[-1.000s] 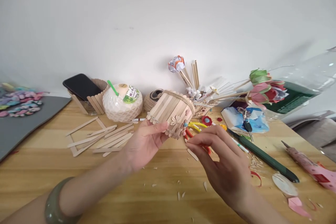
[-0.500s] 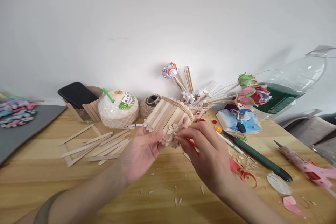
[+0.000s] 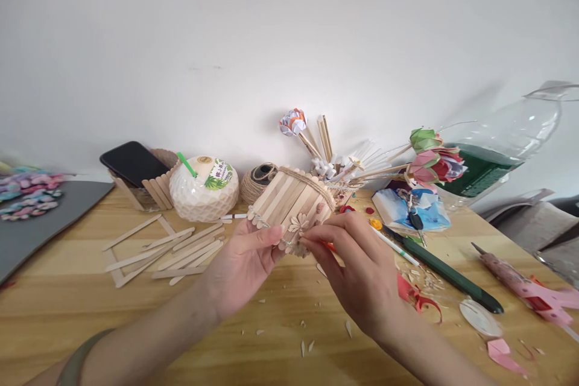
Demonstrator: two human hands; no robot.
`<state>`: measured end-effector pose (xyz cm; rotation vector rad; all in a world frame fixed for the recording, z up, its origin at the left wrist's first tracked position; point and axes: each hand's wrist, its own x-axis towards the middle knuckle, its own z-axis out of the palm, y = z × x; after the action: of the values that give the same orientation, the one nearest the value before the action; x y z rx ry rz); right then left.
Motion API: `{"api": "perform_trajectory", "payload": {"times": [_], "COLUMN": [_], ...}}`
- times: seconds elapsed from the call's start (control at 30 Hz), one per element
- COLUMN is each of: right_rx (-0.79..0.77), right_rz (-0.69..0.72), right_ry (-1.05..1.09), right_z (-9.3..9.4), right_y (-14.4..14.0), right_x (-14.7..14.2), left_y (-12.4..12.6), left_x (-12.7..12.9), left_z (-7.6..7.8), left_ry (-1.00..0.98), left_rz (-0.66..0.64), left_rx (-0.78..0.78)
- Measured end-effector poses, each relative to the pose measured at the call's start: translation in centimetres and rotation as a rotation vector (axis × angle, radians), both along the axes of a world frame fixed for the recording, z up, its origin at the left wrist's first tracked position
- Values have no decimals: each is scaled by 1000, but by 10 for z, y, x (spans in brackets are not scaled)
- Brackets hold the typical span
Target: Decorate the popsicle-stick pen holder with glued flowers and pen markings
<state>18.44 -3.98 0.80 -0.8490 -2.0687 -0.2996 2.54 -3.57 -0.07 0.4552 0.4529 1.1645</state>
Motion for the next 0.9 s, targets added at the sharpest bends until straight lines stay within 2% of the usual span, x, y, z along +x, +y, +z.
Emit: {"api": "perform_trajectory", "payload": {"times": [0.47, 0.9], "right_rx": [-42, 11], "right_rz": [15, 42], "right_ry": [46, 72], "right_z": [0, 0], "right_y": [-2, -2], "right_x": [-3, -6], "left_y": [-2, -3], "left_x": [-1, -2], "left_z": [3, 3], "left_ry": [-31, -38], "left_rz": [-9, -38], "left_rx": [-1, 40]}}
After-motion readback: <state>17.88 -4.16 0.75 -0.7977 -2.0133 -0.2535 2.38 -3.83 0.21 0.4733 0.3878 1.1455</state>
